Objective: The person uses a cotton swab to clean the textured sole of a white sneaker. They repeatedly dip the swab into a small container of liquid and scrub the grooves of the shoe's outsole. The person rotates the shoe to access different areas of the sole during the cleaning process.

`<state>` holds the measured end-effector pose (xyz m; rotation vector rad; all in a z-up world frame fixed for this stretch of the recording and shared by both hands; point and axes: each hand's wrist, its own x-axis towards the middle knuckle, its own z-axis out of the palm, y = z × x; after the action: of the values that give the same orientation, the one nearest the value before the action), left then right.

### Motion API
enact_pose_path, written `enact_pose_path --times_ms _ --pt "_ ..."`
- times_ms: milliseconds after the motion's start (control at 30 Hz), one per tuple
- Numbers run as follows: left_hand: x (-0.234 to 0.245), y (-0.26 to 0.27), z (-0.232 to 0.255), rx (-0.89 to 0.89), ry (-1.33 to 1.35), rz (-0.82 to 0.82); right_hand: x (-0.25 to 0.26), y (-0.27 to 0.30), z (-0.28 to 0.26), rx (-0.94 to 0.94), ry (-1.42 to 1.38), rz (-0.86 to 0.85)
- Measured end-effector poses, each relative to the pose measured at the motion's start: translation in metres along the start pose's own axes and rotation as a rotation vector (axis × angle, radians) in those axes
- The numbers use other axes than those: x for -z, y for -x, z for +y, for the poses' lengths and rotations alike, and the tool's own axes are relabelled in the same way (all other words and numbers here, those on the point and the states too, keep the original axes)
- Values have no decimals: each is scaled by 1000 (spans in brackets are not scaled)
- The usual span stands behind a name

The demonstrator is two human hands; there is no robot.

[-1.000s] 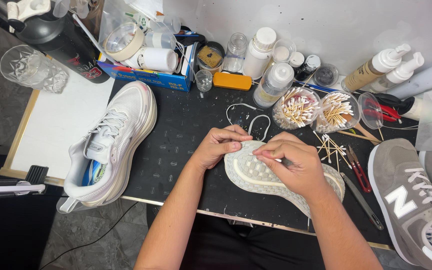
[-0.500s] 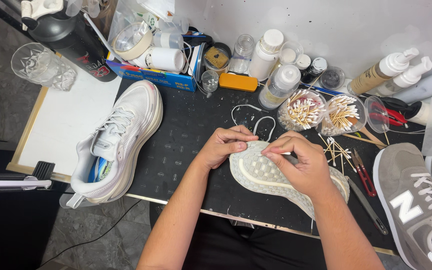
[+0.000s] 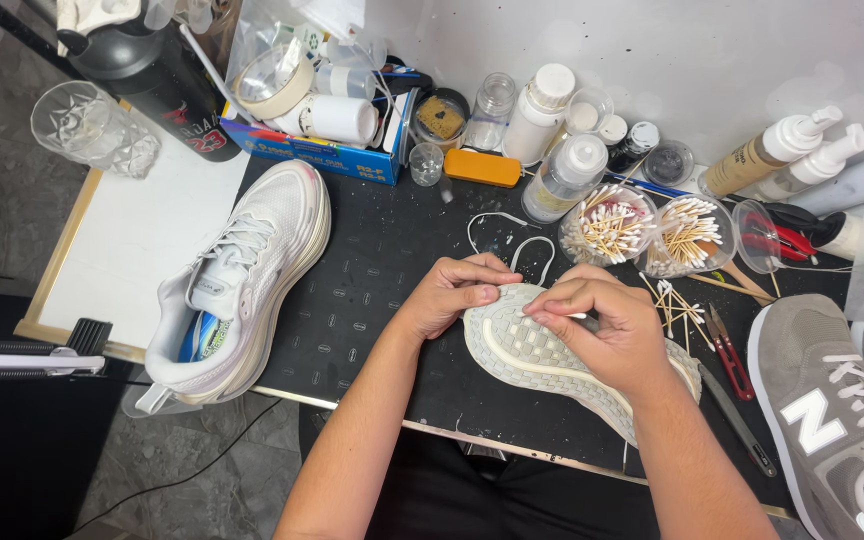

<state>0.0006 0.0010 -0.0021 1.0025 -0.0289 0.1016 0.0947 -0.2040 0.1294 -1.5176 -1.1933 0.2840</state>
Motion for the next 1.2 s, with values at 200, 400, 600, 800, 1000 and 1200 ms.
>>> enact_pose_path --times_ms 200,400,600,800,1000,1200 --pt "-1 1 2 0 -2 9 -5 -2 -2 24 112 -75" --pt "-1 0 0 -22 -4 6 -5 -2 -3 -6 110 -57" --pt "1 -2 -1 -14 9 -3 -3 -2 -1 -136 35 21" --pt "0 0 -1 -12 6 0 -3 -12 3 -321 68 -39" --pt "1 -1 -4 -18 12 10 -9 -17 1 -168 76 -139" --pt "0 0 -1 -34 -26 8 -4 -18 -2 -229 139 -53"
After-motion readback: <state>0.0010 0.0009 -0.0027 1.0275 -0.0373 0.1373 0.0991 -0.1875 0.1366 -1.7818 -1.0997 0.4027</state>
